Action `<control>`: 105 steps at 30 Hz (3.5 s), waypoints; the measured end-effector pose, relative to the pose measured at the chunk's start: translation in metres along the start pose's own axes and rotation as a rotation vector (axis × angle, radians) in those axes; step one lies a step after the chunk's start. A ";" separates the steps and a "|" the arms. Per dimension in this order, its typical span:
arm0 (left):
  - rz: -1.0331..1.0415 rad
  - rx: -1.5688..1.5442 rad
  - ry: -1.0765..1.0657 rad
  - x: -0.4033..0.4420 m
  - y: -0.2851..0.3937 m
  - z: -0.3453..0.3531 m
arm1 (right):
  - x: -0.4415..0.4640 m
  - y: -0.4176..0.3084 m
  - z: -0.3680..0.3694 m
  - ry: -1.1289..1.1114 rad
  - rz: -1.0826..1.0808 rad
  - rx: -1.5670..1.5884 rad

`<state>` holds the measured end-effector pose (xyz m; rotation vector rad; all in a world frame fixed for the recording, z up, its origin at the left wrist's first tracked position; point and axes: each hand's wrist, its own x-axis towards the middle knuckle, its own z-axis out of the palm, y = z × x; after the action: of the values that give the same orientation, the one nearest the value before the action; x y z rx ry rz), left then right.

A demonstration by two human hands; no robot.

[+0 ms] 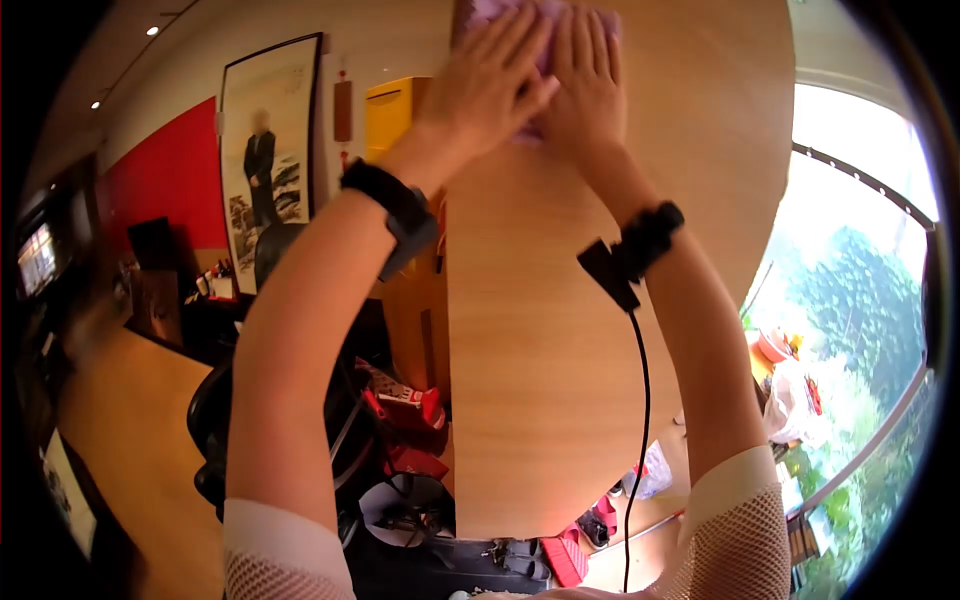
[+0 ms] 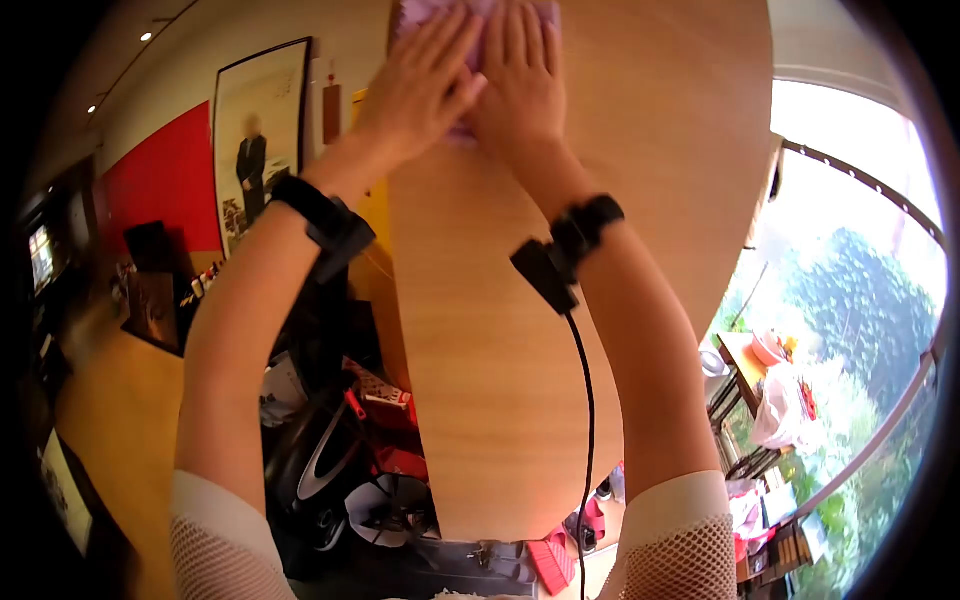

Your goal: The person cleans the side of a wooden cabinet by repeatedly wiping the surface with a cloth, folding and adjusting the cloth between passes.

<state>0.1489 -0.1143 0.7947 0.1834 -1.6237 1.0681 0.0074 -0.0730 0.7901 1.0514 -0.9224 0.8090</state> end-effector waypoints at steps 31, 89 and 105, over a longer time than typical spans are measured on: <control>0.049 0.271 0.412 0.165 0.223 0.155 | -0.081 0.288 -0.055 0.058 0.050 0.068; -0.142 -0.166 -0.385 -0.123 0.201 0.017 | -0.198 0.041 -0.090 -0.390 0.023 0.302; -0.143 -0.086 -0.333 -0.185 0.149 0.002 | -0.193 -0.044 -0.076 -0.405 0.074 0.262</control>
<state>0.1229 -0.1036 0.5585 0.4324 -1.9188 0.8886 -0.0131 -0.0354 0.5820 1.4507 -1.2247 0.8067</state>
